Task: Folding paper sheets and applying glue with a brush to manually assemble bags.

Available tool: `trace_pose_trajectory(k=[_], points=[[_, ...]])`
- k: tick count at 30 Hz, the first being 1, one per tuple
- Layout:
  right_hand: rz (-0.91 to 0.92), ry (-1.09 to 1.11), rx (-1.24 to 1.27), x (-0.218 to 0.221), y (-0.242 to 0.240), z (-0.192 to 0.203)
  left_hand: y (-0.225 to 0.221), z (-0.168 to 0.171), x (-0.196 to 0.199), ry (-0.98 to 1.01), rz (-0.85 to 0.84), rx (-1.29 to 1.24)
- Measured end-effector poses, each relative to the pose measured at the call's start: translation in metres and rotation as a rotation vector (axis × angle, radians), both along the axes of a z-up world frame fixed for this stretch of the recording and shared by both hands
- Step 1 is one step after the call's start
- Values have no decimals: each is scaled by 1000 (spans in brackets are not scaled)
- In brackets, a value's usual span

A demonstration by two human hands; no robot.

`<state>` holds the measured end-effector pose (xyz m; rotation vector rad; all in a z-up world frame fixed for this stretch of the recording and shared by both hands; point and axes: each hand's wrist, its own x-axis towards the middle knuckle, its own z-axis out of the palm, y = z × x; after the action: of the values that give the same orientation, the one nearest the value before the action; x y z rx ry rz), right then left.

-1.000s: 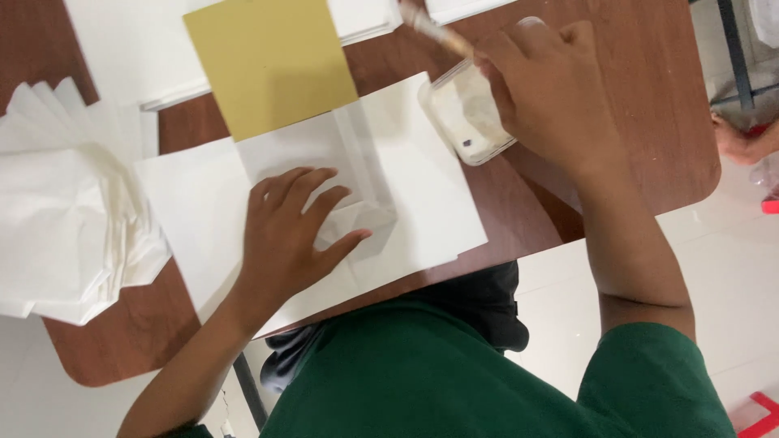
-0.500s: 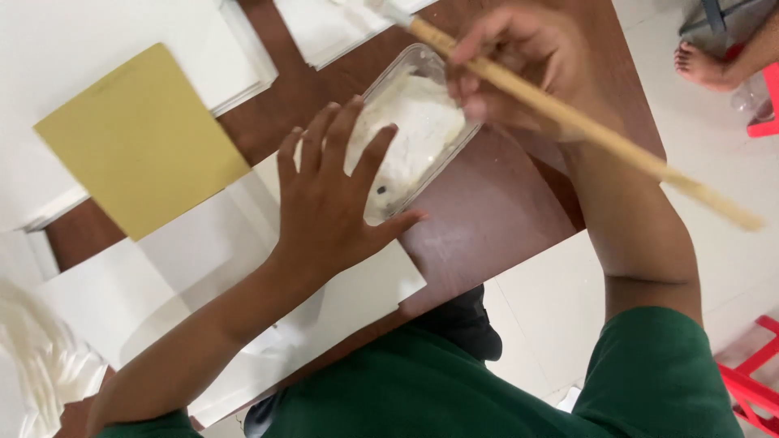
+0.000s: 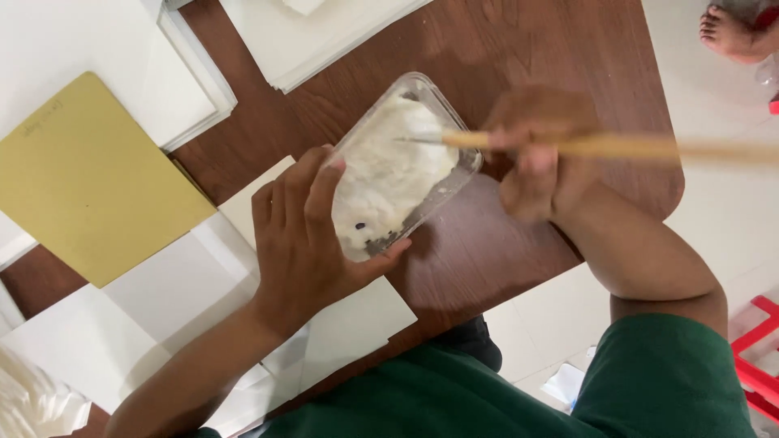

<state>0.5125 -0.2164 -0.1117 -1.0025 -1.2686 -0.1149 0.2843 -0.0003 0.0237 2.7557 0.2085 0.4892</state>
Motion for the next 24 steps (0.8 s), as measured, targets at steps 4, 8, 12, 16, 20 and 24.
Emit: trace_pose_trajectory(k=[4, 8, 12, 16, 20, 24], points=[[348, -111, -149, 0, 32, 86, 2, -4, -2, -42, -22, -2], [5, -359, -281, -25, 38, 111, 2, -8, -3, -42, -38, -84], [35, -375, -341, -37, 54, 117, 1, -3, -2, -66, -46, -81], [69, -370, -463, -38, 52, 118, 2, -4, -3, -66, -73, -89], [73, -363, -511, -38, 53, 123, 3, -1, -2, -43, -68, -74], [22, -315, -402, -35, 50, 109, 1, 0, -2, -50, -57, -45]])
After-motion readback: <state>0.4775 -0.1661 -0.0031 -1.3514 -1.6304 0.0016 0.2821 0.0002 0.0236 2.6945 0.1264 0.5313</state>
